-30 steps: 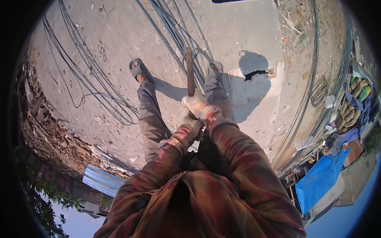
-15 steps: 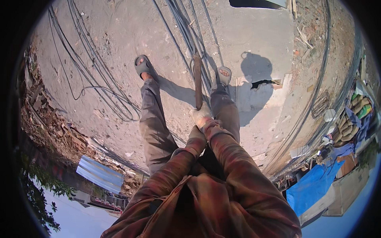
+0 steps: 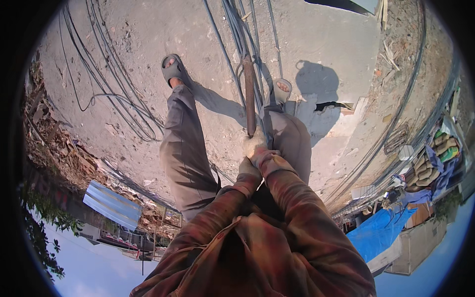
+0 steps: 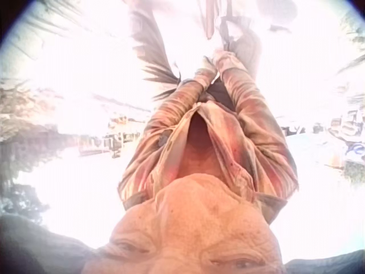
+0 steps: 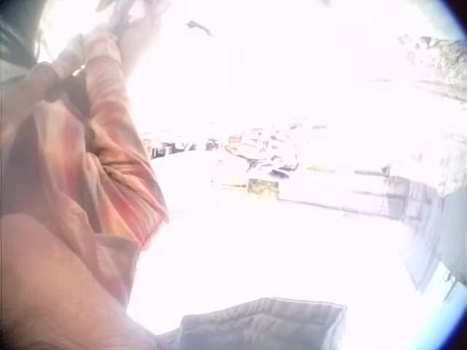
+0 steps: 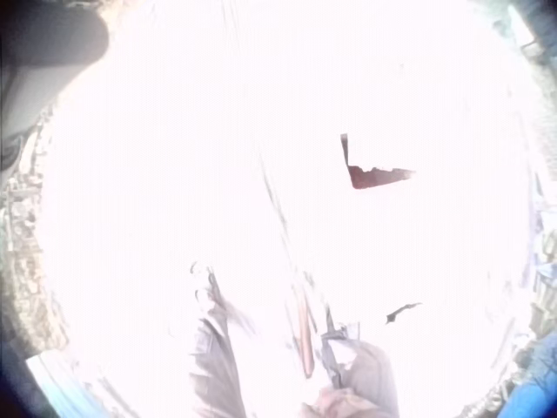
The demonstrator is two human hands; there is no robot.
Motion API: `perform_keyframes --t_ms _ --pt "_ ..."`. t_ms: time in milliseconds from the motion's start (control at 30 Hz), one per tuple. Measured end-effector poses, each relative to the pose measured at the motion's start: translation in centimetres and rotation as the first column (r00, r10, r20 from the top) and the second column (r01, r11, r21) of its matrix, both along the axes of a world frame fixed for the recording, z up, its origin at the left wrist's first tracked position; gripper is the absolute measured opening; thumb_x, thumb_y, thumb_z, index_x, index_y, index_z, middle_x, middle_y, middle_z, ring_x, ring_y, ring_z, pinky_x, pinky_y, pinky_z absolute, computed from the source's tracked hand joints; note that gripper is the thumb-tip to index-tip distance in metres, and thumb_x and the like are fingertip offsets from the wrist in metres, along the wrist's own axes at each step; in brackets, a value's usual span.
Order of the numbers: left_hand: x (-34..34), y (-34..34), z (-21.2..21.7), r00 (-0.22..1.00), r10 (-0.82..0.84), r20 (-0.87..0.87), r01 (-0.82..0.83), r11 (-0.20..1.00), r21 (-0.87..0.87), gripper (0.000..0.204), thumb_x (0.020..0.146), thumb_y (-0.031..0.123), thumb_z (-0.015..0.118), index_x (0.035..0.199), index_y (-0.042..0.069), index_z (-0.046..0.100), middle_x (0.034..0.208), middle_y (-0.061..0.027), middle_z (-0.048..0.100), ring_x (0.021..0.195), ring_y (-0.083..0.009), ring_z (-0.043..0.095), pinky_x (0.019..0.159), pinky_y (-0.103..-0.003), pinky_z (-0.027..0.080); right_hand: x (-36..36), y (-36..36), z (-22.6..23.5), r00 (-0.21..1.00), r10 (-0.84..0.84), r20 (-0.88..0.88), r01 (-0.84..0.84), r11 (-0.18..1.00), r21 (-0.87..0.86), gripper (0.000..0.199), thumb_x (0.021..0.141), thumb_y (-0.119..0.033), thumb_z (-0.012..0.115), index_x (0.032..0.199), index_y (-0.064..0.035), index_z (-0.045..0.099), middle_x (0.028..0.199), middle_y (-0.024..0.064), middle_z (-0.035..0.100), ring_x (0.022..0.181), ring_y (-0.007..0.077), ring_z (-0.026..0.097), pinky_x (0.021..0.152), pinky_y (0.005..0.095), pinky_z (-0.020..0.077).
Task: The person uses a long metal bar tool to bend long steel rebar rods on a concrete surface, using their hands and feet to position the tool and secure the rods while applying leverage.
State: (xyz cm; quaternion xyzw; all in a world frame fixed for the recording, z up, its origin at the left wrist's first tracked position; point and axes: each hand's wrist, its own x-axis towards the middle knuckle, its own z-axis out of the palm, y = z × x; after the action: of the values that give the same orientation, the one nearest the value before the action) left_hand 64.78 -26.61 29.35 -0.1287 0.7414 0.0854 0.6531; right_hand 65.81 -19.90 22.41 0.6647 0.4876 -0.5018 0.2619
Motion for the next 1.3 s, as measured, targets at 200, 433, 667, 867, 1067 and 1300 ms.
perform_keyframes --t_ms 200,433,667,867,1067,1300 --pt "1.1 -2.9 -1.0 1.000 -0.020 -0.021 0.020 1.000 0.012 0.048 0.076 0.017 0.072 0.117 -0.001 0.055 0.107 -0.0166 0.065 0.099 -0.0246 0.062 0.083 -0.035 0.049 0.2 -2.0 -0.8 0.996 0.087 -0.018 -0.084 0.992 0.099 0.042 0.076 -0.021 0.063 0.113 -0.0057 0.052 0.095 0.0217 0.061 0.092 0.0408 0.059 0.079 0.0425 0.0470" --pt "3.4 -5.4 -5.7 0.995 0.099 -0.002 -0.099 0.991 0.090 0.062 0.070 0.032 0.075 0.117 -0.003 0.054 0.109 -0.0269 0.062 0.108 -0.0407 0.058 0.087 -0.040 0.049 3.8 -5.3 -5.5 0.987 0.153 -0.041 -0.140 0.962 0.234 0.037 0.075 -0.024 0.065 0.107 -0.0078 0.056 0.094 0.0156 0.063 0.090 0.0384 0.060 0.079 0.0412 0.0479" --pt "6.4 -10.0 -11.2 0.984 -0.165 0.071 0.166 0.986 -0.009 0.060 0.079 0.040 0.069 0.121 0.000 0.053 0.115 -0.0152 0.062 0.112 -0.0283 0.058 0.090 -0.036 0.047 6.4 -9.3 -10.3 0.995 0.097 -0.016 -0.086 0.936 0.342 0.047 0.073 -0.019 0.065 0.118 -0.0096 0.055 0.104 0.0152 0.064 0.098 0.0326 0.062 0.086 0.0368 0.0482" --pt "5.4 -12.4 -12.9 0.802 0.596 0.045 -0.598 0.799 0.067 0.046 0.094 0.040 0.041 0.128 0.010 0.050 0.129 -0.0117 0.055 0.120 -0.0282 0.050 0.101 -0.040 0.039 -0.5 -6.7 -5.9 0.978 -0.146 -0.150 0.165 0.978 0.127 0.052 0.072 -0.009 0.063 0.122 -0.0055 0.050 0.103 0.0195 0.061 0.098 0.0348 0.061 0.086 0.0400 0.0471" --pt "5.2 -14.8 -14.3 0.858 0.504 0.099 -0.513 0.849 0.130 0.046 0.096 0.038 0.031 0.127 0.010 0.051 0.129 -0.0118 0.055 0.118 -0.0319 0.051 0.101 -0.044 0.039 -3.5 -3.5 -2.4 0.990 -0.134 -0.034 0.136 0.989 0.058 0.047 0.072 -0.011 0.062 0.118 -0.0044 0.053 0.101 0.0217 0.062 0.095 0.0383 0.061 0.083 0.0428 0.0479" --pt "1.5 -12.8 -8.4 0.980 -0.188 0.062 0.162 0.942 0.292 0.041 0.094 0.035 0.047 0.126 0.010 0.048 0.122 -0.0120 0.059 0.112 -0.0294 0.055 0.093 -0.041 0.044 -3.9 -5.5 -2.2 0.988 -0.136 -0.068 0.143 0.982 0.122 0.041 0.073 -0.010 0.059 0.114 -0.0043 0.057 0.093 0.0179 0.063 0.087 0.0334 0.063 0.078 0.0404 0.0492"
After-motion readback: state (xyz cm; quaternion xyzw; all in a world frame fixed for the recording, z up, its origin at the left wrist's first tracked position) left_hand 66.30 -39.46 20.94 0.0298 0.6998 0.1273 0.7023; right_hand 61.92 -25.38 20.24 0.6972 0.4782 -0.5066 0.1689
